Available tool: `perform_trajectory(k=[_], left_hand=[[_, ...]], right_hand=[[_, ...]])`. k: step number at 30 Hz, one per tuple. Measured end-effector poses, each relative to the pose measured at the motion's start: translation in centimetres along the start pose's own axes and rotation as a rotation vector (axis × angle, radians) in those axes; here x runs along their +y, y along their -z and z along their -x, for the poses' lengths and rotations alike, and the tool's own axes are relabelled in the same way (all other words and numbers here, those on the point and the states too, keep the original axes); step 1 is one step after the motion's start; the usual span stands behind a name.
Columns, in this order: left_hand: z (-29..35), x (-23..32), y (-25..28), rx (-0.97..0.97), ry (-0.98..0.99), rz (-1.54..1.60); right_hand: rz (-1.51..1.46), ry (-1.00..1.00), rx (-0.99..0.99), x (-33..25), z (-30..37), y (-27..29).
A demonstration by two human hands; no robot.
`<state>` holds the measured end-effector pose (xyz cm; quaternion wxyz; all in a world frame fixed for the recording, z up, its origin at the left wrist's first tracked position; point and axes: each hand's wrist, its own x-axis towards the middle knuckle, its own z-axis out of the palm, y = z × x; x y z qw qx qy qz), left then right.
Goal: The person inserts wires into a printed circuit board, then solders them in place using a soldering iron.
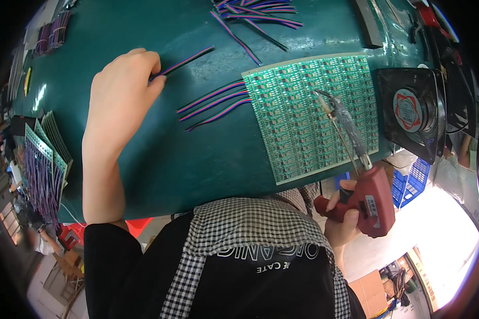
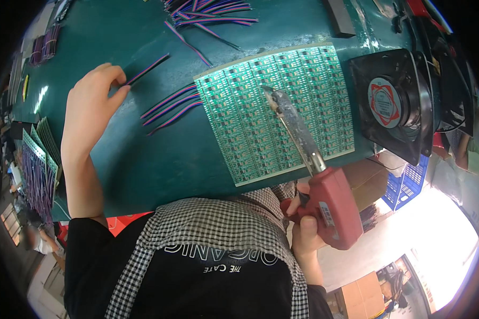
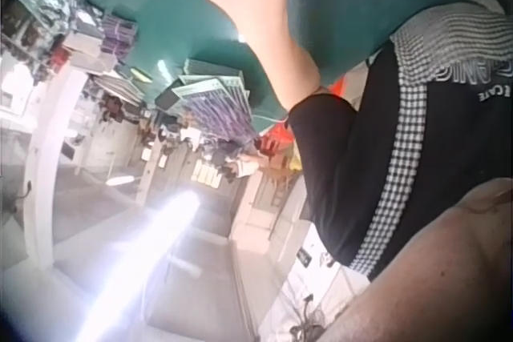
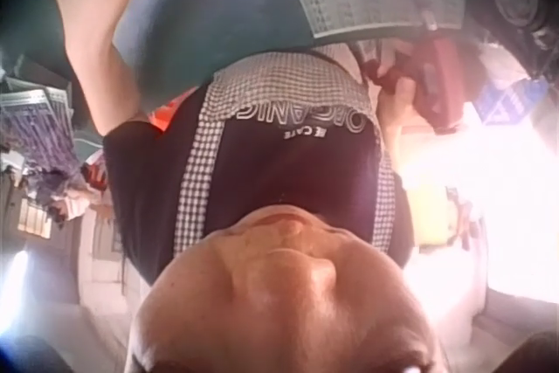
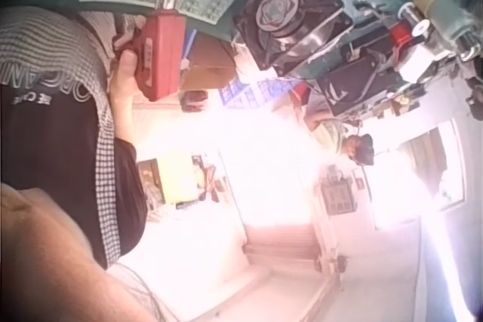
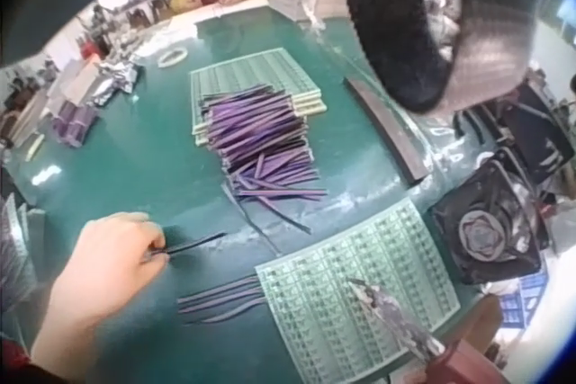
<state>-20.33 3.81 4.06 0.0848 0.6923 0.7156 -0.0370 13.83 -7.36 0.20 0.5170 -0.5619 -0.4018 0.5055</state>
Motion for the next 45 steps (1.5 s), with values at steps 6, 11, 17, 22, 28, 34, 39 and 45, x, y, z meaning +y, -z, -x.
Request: perform_trajectory(k=[6, 11, 17, 22, 28, 34, 39, 45], left_hand=[[-1.9, 1.2, -2.7, 0.236, -0.14, 0.392], [-2.7, 0.9, -3.6, 0.223, -0.094, 0.555], [-0.7, 3.2, -2.1, -0.099, -0.003, 1.12], [1.9, 6.0, -4.5, 0.257, -0.376, 0.774], [2.4, 5.7, -6.6, 0.499, -0.641, 0.353], [2.6, 5.8, -6.8, 0.553, -0.691, 0.189], [2.5, 5.6, -7.3, 0.553, -0.716, 0.238], [1.9, 5.6, -7.8, 0.695, -0.752, 0.183]], right_hand=[[0.011, 0.001, -0.04, 0.0, 0.0, -0.2], [0.022, -0.032, -0.028, -0.2, 0.8, -0.2], [0.04, -0.058, -0.038, -0.7, 0.3, -0.6], [0.121, 0.047, -0.102, -0.7, -0.4, -1.3], [0.037, -0.107, -0.148, -1.0, 0.2, -0.7], [0.077, -0.19, -0.152, -0.8, 0.4, -0.9], [0.142, -0.297, -0.245, -0.7, -0.1, -0.3], [0.255, -0.209, -0.416, -0.9, -1.2, 0.3]])
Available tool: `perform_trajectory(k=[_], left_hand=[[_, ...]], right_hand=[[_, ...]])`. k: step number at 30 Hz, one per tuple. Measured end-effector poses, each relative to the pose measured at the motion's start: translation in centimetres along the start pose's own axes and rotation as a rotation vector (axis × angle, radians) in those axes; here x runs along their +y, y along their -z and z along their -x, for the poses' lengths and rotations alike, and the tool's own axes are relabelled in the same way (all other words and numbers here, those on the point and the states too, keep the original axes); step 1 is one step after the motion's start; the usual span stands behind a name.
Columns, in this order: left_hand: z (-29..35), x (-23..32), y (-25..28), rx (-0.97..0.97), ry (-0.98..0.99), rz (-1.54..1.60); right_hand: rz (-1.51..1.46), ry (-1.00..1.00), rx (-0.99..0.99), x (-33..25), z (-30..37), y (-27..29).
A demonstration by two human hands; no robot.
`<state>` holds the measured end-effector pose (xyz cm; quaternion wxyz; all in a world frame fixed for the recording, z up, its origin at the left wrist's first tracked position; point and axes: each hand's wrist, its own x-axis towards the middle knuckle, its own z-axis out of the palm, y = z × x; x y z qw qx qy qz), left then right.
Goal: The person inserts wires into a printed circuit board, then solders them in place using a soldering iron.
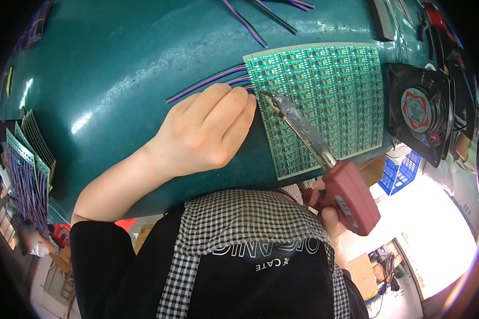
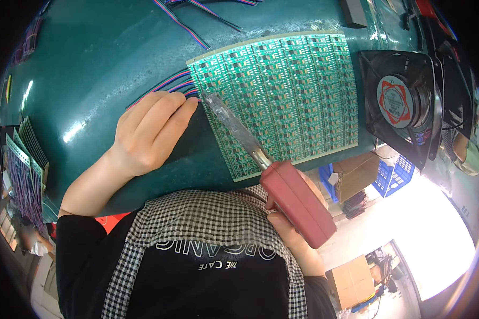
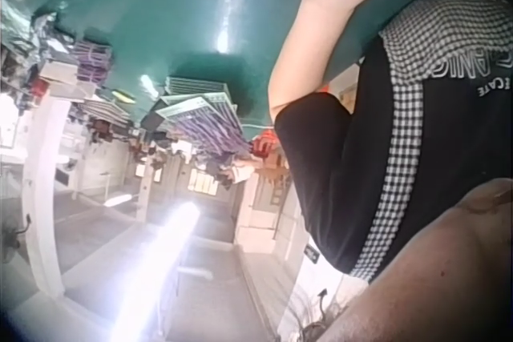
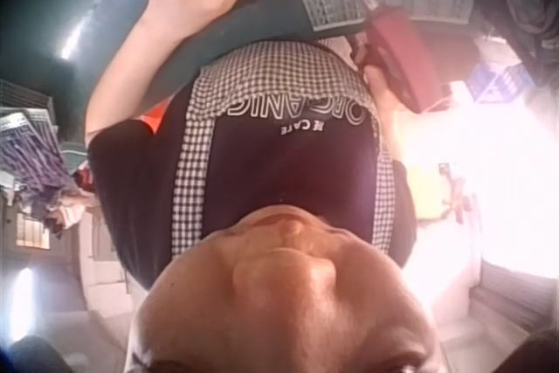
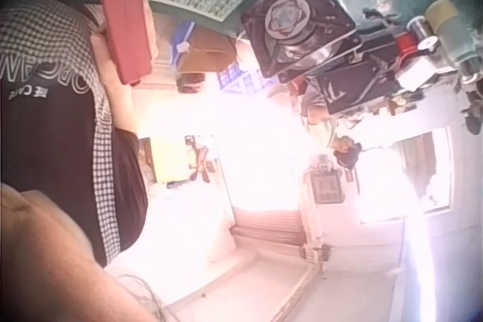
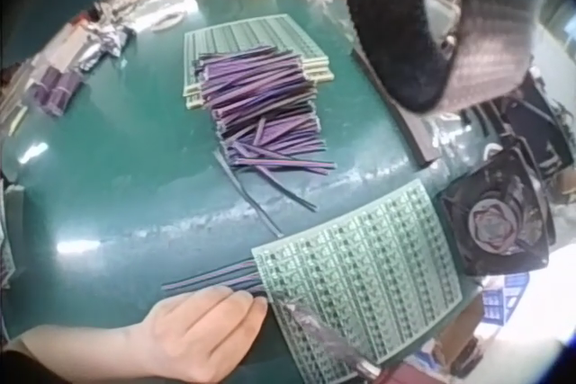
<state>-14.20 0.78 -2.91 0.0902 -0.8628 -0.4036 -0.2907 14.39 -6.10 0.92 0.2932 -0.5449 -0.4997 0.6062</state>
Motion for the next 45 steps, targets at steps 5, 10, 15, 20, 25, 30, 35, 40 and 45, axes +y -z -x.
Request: perform_trajectory(k=[5, 10, 15, 20, 25, 30, 35, 40, 45], left_hand=[[0.2, -0.1, 0.0, 0.014, 0.013, 0.0], [0.1, 0.0, 0.1, -0.009, 0.021, 0.021], [0.3, 0.0, 0.3, -0.038, 0.023, 0.057], [0.0, 0.2, 0.6, -0.066, 0.088, 0.134], [0.1, 0.2, 0.4, -0.064, 0.093, 0.147], [0.3, -0.4, 0.0, -0.003, 0.058, 0.139], [0.4, -0.1, 0.0, -0.009, 0.04, 0.069], [0.4, 0.0, -0.1, -0.003, 0.038, 0.049], [0.1, 0.3, 0.5, -0.055, 0.07, 0.097]], right_hand=[[0.038, 0.078, 0.054, 1.1, 0.3, -0.2], [0.097, 0.102, 0.043, 1.3, 0.4, -0.1], [0.216, 0.156, 0.047, 2.3, 0.8, 0.3], [0.067, 0.039, 0.122, 0.8, 0.9, -0.4], [0.033, 0.018, 0.155, 1.5, 1.1, -0.4], [0.237, 0.152, 0.106, 3.1, 1.7, 0.7], [0.239, 0.145, 0.073, 3.1, 1.5, 0.8], [0.144, 0.112, 0.119, 2.3, 1.2, -0.1], [0.293, 0.195, 0.061, 3.3, 1.2, 0.6]])
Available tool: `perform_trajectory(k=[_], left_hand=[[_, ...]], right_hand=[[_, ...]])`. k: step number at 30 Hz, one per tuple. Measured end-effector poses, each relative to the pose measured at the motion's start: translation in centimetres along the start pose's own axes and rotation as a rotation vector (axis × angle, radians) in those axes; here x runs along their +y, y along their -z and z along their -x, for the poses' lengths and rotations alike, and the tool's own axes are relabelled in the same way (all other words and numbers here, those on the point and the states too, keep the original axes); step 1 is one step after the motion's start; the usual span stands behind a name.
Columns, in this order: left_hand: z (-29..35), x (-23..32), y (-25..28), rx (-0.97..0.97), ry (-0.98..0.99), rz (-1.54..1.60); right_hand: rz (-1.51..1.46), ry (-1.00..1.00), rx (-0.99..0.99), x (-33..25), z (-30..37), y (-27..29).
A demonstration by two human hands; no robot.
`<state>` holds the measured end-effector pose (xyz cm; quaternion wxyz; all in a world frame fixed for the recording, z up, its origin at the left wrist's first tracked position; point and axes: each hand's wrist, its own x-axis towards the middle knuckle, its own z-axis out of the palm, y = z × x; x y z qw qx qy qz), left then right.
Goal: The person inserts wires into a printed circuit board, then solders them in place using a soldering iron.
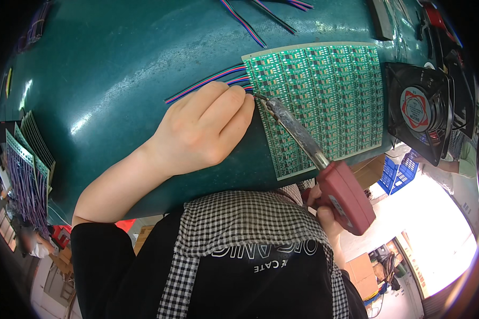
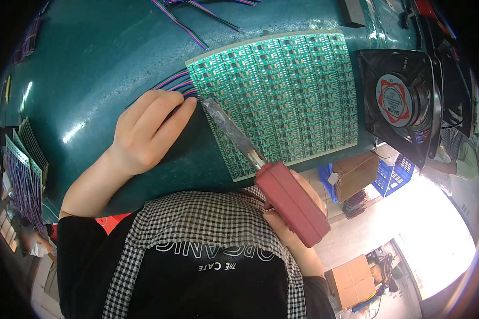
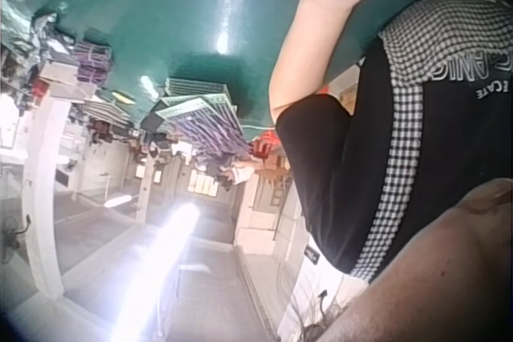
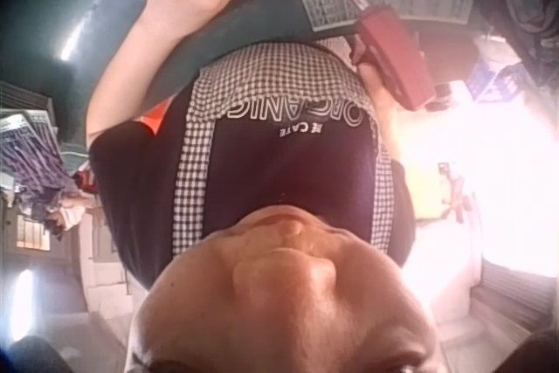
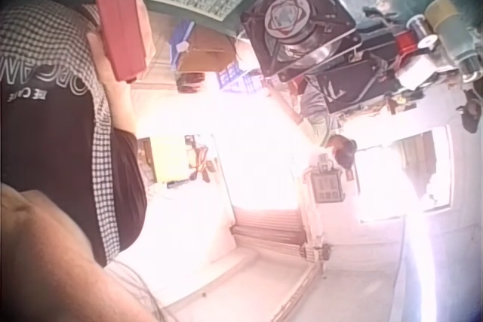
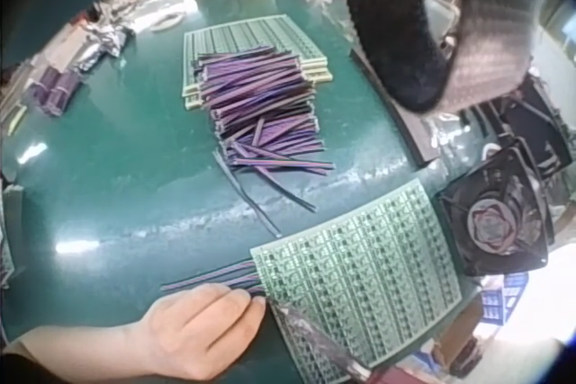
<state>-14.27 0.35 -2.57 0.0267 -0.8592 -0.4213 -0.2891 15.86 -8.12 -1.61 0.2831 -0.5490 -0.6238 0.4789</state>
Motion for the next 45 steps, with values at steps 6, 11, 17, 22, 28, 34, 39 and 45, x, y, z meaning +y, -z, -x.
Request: perform_trajectory(k=[6, 11, 17, 22, 28, 34, 39, 45], left_hand=[[0.1, -0.5, -0.3, 0.024, -0.041, -0.021], [-0.1, 0.1, -0.1, 0.017, 0.009, -0.007], [0.0, 0.2, -0.1, 0.015, 0.009, -0.012], [-0.1, 0.4, 0.0, -0.007, 0.019, -0.015], [0.1, 0.5, 0.0, -0.019, 0.035, -0.031], [-0.1, 0.4, 0.1, -0.021, 0.012, -0.042], [0.0, 0.4, 0.0, -0.002, -0.009, -0.055], [0.1, 0.0, -0.4, 0.027, -0.033, -0.075]], right_hand=[[-0.2, -0.102, 0.066, -1.3, 0.0, -0.4], [-0.048, -0.05, 0.028, -0.8, 0.3, 0.0], [-0.015, -0.016, 0.034, -0.2, 0.4, 0.2], [-0.143, -0.127, 0.036, -1.3, -0.2, -0.4], [-0.291, -0.152, 0.059, -2.2, -1.0, -0.6], [-0.171, -0.114, 0.036, -1.3, -0.4, -0.4], [-0.063, -0.059, -0.024, -0.4, 0.2, 0.2], [-0.038, -0.053, 0.004, -0.1, 0.6, 0.3]])
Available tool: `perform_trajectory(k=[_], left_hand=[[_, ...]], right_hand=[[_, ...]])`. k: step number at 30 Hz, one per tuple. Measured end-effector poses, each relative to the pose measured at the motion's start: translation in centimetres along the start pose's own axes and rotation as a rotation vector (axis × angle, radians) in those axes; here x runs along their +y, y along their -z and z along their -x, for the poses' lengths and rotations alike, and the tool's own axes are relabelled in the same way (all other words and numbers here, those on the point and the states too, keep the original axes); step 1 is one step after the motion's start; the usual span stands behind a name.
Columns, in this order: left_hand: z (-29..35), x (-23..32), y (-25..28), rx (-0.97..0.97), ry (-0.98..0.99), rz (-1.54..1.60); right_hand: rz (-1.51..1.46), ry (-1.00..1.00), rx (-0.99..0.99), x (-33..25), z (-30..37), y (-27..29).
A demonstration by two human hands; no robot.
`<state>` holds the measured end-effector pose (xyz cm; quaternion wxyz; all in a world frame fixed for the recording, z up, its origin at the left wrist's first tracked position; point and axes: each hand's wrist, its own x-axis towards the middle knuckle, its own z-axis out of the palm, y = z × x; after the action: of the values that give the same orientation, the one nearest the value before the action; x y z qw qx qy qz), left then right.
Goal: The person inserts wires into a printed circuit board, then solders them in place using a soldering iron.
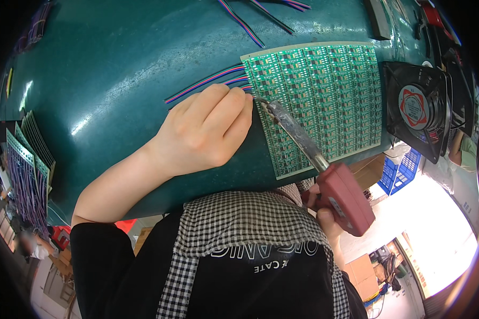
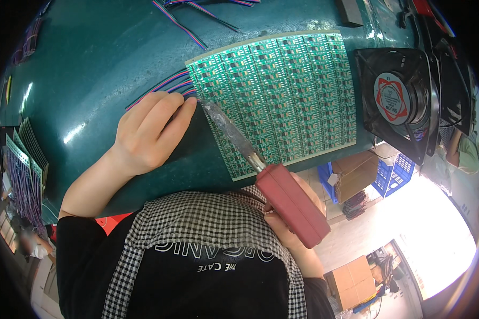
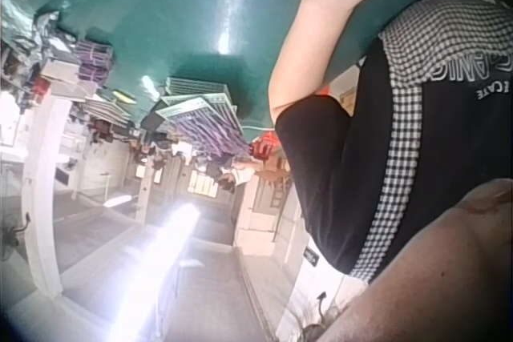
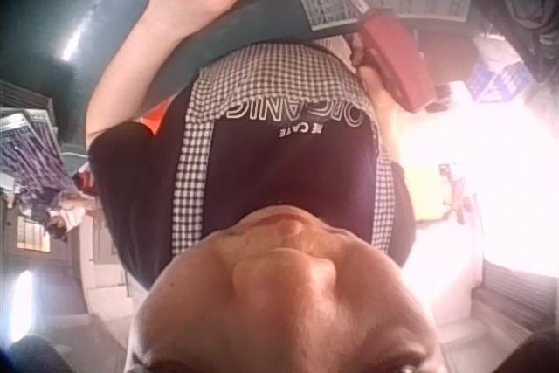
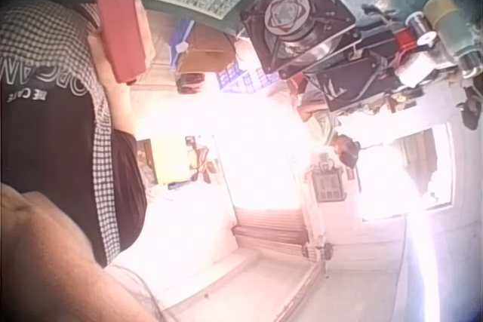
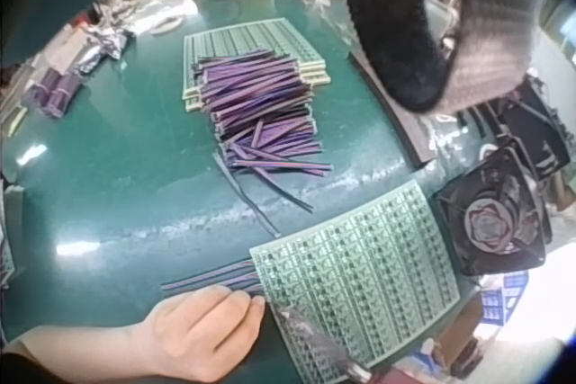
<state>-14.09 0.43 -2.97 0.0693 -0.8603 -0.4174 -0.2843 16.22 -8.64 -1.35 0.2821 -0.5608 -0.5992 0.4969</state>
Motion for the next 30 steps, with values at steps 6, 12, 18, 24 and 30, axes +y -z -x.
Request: perform_trajectory(k=[6, 12, 18, 24, 30], left_hand=[[-0.1, -0.2, 0.0, 0.031, -0.042, -0.046], [0.0, -0.2, 0.0, 0.037, -0.045, -0.042], [0.0, -0.1, 0.1, 0.034, -0.052, -0.046], [-2.4, -0.1, 3.1, -0.293, 0.154, 0.148], [-5.8, -5.8, 0.6, -0.182, 0.022, -0.004]], right_hand=[[0.047, 0.053, 0.007, 0.5, 0.5, 0.1], [-0.486, -0.137, 0.165, -2.9, -1.0, -1.8], [-0.423, -0.105, 0.247, -2.9, -0.8, -2.4], [-0.31, -0.002, 0.285, -2.4, -1.2, -2.0], [-0.329, 0.023, 0.381, -2.5, -1.1, -2.2]])
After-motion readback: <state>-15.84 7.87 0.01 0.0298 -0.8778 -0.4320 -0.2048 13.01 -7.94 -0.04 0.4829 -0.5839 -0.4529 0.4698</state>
